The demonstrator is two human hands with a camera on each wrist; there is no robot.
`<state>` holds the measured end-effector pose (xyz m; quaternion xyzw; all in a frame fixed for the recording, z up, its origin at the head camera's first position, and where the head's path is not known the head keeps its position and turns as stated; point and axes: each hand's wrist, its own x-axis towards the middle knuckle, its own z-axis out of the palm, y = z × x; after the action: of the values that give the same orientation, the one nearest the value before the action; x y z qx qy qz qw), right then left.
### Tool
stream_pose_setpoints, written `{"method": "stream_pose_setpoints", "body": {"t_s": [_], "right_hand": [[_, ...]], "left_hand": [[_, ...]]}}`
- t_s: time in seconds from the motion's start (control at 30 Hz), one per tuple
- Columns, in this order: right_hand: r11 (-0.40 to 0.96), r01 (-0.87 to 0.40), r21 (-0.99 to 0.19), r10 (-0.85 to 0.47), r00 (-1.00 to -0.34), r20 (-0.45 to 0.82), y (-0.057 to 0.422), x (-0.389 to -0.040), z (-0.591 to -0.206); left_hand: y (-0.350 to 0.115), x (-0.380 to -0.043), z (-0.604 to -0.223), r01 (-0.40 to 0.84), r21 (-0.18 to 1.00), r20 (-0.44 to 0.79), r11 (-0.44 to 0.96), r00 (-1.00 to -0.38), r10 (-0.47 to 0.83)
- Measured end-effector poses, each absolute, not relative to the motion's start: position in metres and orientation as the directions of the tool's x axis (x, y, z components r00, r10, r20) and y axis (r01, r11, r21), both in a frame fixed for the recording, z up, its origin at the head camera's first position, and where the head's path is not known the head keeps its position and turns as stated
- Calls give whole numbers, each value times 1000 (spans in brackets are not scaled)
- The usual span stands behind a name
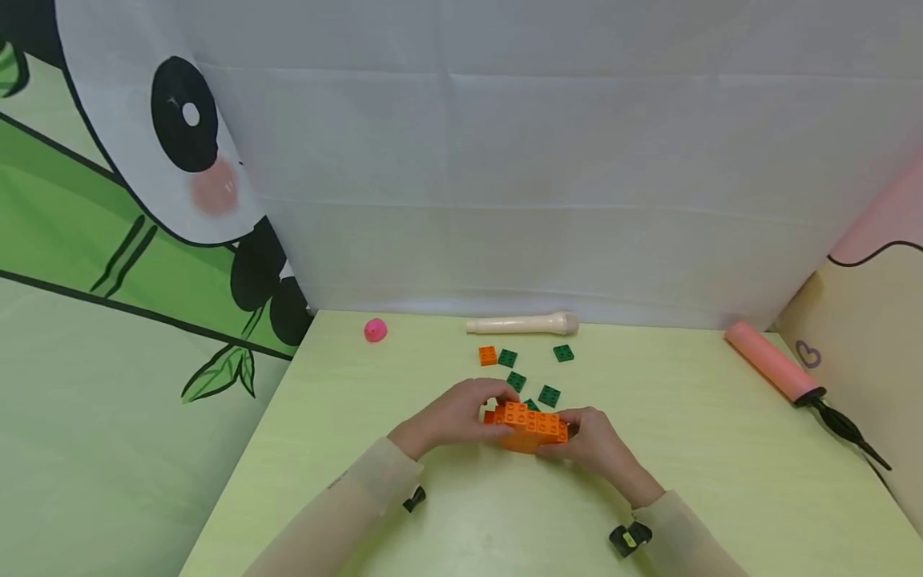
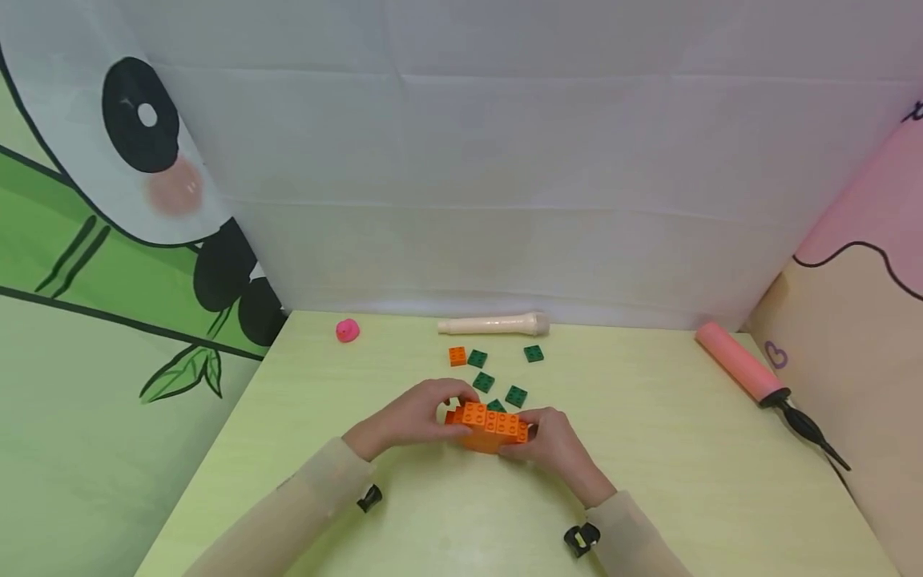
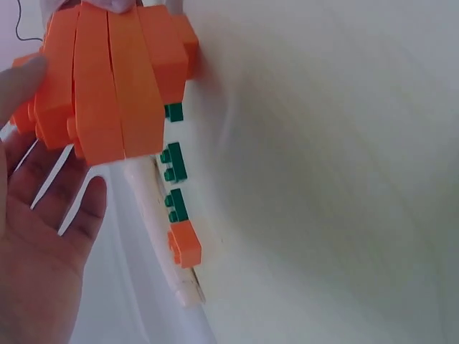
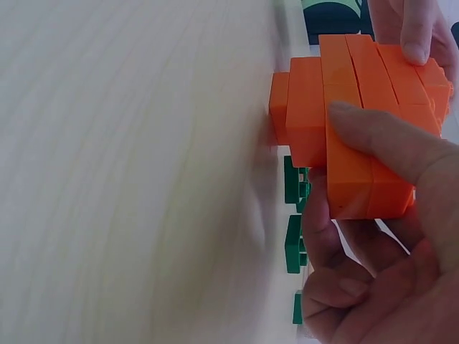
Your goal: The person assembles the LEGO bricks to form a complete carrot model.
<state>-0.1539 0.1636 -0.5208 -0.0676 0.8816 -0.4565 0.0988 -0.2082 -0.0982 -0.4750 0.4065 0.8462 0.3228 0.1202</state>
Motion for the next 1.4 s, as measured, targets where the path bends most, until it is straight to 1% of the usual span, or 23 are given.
{"method": "stream_pose_setpoints", "body": {"t_s": [0.1,0.17,0.23,0.3,0.37,0.5,0.6,0.7,0.83,1.03,1.23,1.4], "right_hand": [[573,-14,-819,-194,-974,-119,163,-153,-520],[576,-8,-818,-186,-975,-121,162,-153,-520],[581,-4,-814,-181,-976,-125,161,-152,-520],[586,1,-810,-179,-975,-130,161,-152,-520],[588,6,-809,-176,-975,-135,160,-152,-519],[591,-3,-806,-178,-976,-127,161,-152,-518],[594,-2,-805,-178,-976,-128,160,-152,-518],[592,14,-806,-174,-974,-144,160,-152,-518],[591,27,-807,-170,-973,-157,160,-152,-517],[591,31,-806,-161,-975,-155,156,-148,-515],[589,20,-808,-161,-977,-141,153,-143,-515],[586,6,-810,-171,-977,-131,150,-139,-516]], "left_hand": [[-102,-215,-475,561,683,9,467,-646,763],[-105,-220,-478,519,726,2,451,-658,753],[-107,-226,-481,481,759,20,438,-690,723],[-109,-232,-486,476,751,52,457,-733,678],[-109,-238,-491,497,692,85,523,-776,625],[-106,-248,-502,560,442,117,701,-810,574],[-104,-252,-509,565,311,85,764,-818,569],[-102,-253,-515,550,269,34,790,-825,563],[-101,-252,-518,558,237,4,796,-819,573],[-107,-249,-518,574,206,12,793,-811,584],[-118,-247,-517,593,187,35,783,-801,598],[-128,-247,-519,618,162,94,769,-786,611]]}}
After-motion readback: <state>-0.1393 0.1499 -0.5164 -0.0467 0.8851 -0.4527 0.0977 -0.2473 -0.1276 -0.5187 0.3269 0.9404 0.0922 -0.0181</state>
